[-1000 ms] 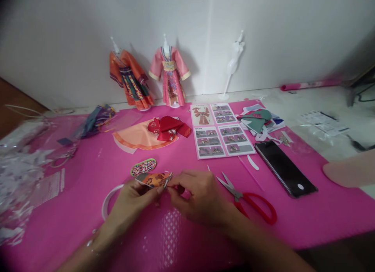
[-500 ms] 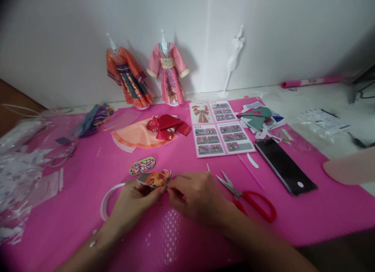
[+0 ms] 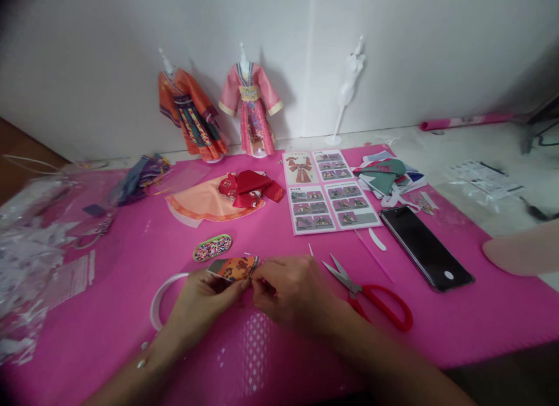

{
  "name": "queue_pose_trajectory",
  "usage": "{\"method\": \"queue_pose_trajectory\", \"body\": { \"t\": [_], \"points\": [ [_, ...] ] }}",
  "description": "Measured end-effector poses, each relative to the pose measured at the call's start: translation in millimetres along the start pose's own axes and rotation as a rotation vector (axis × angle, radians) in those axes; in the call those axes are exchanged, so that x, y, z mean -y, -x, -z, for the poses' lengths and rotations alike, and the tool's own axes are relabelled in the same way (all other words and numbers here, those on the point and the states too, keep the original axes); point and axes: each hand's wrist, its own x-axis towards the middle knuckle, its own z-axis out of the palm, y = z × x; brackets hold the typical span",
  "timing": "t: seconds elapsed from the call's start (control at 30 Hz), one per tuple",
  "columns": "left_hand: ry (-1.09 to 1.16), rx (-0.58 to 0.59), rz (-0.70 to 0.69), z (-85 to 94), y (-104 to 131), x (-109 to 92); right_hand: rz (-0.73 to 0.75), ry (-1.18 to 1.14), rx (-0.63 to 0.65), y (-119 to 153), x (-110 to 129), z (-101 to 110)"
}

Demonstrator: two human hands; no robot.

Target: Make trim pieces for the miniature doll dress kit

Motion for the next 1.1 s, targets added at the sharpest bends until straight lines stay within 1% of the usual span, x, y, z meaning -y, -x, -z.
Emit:
{"method": "queue_pose_trajectory", "body": {
  "t": [0.33, 0.57, 0.67, 0.8, 0.9, 1.0, 1.1],
  "points": [
    [0.120, 0.027, 0.031, -0.9, -1.2, -5.3, -0.069, -0.075, -0.004, 0.8, -2.8, -2.0],
    [0.180, 0.047, 0.052, -0.5, -0.1, -9.8, -0.180, -0.186, -0.009, -2.7, -1.8, 2.2],
    [0.208, 0.060, 0.049, 1.1, 0.2, -8.4, -0.229, -0.260, -0.004, -3.8, -3.2, 1.4],
    [0.253, 0.031, 0.023, 3.4, -0.5, -6.7, -0.293, -0.343, 0.003, -4.6, -4.7, 0.9],
    [0.274, 0.041, 0.001, 5.6, -1.0, -4.5, -0.376, -0.447, 0.043, -6.0, -4.9, 2.6],
    [0.276, 0.040, -0.040, 9.0, -1.7, 1.7, -0.485, -0.596, 0.085, -9.2, -7.0, 4.6],
    [0.334, 0.017, -0.081, 13.4, -4.2, 11.1, -0.554, -0.737, 0.057, -14.0, -13.0, 5.6]
  ]
}}
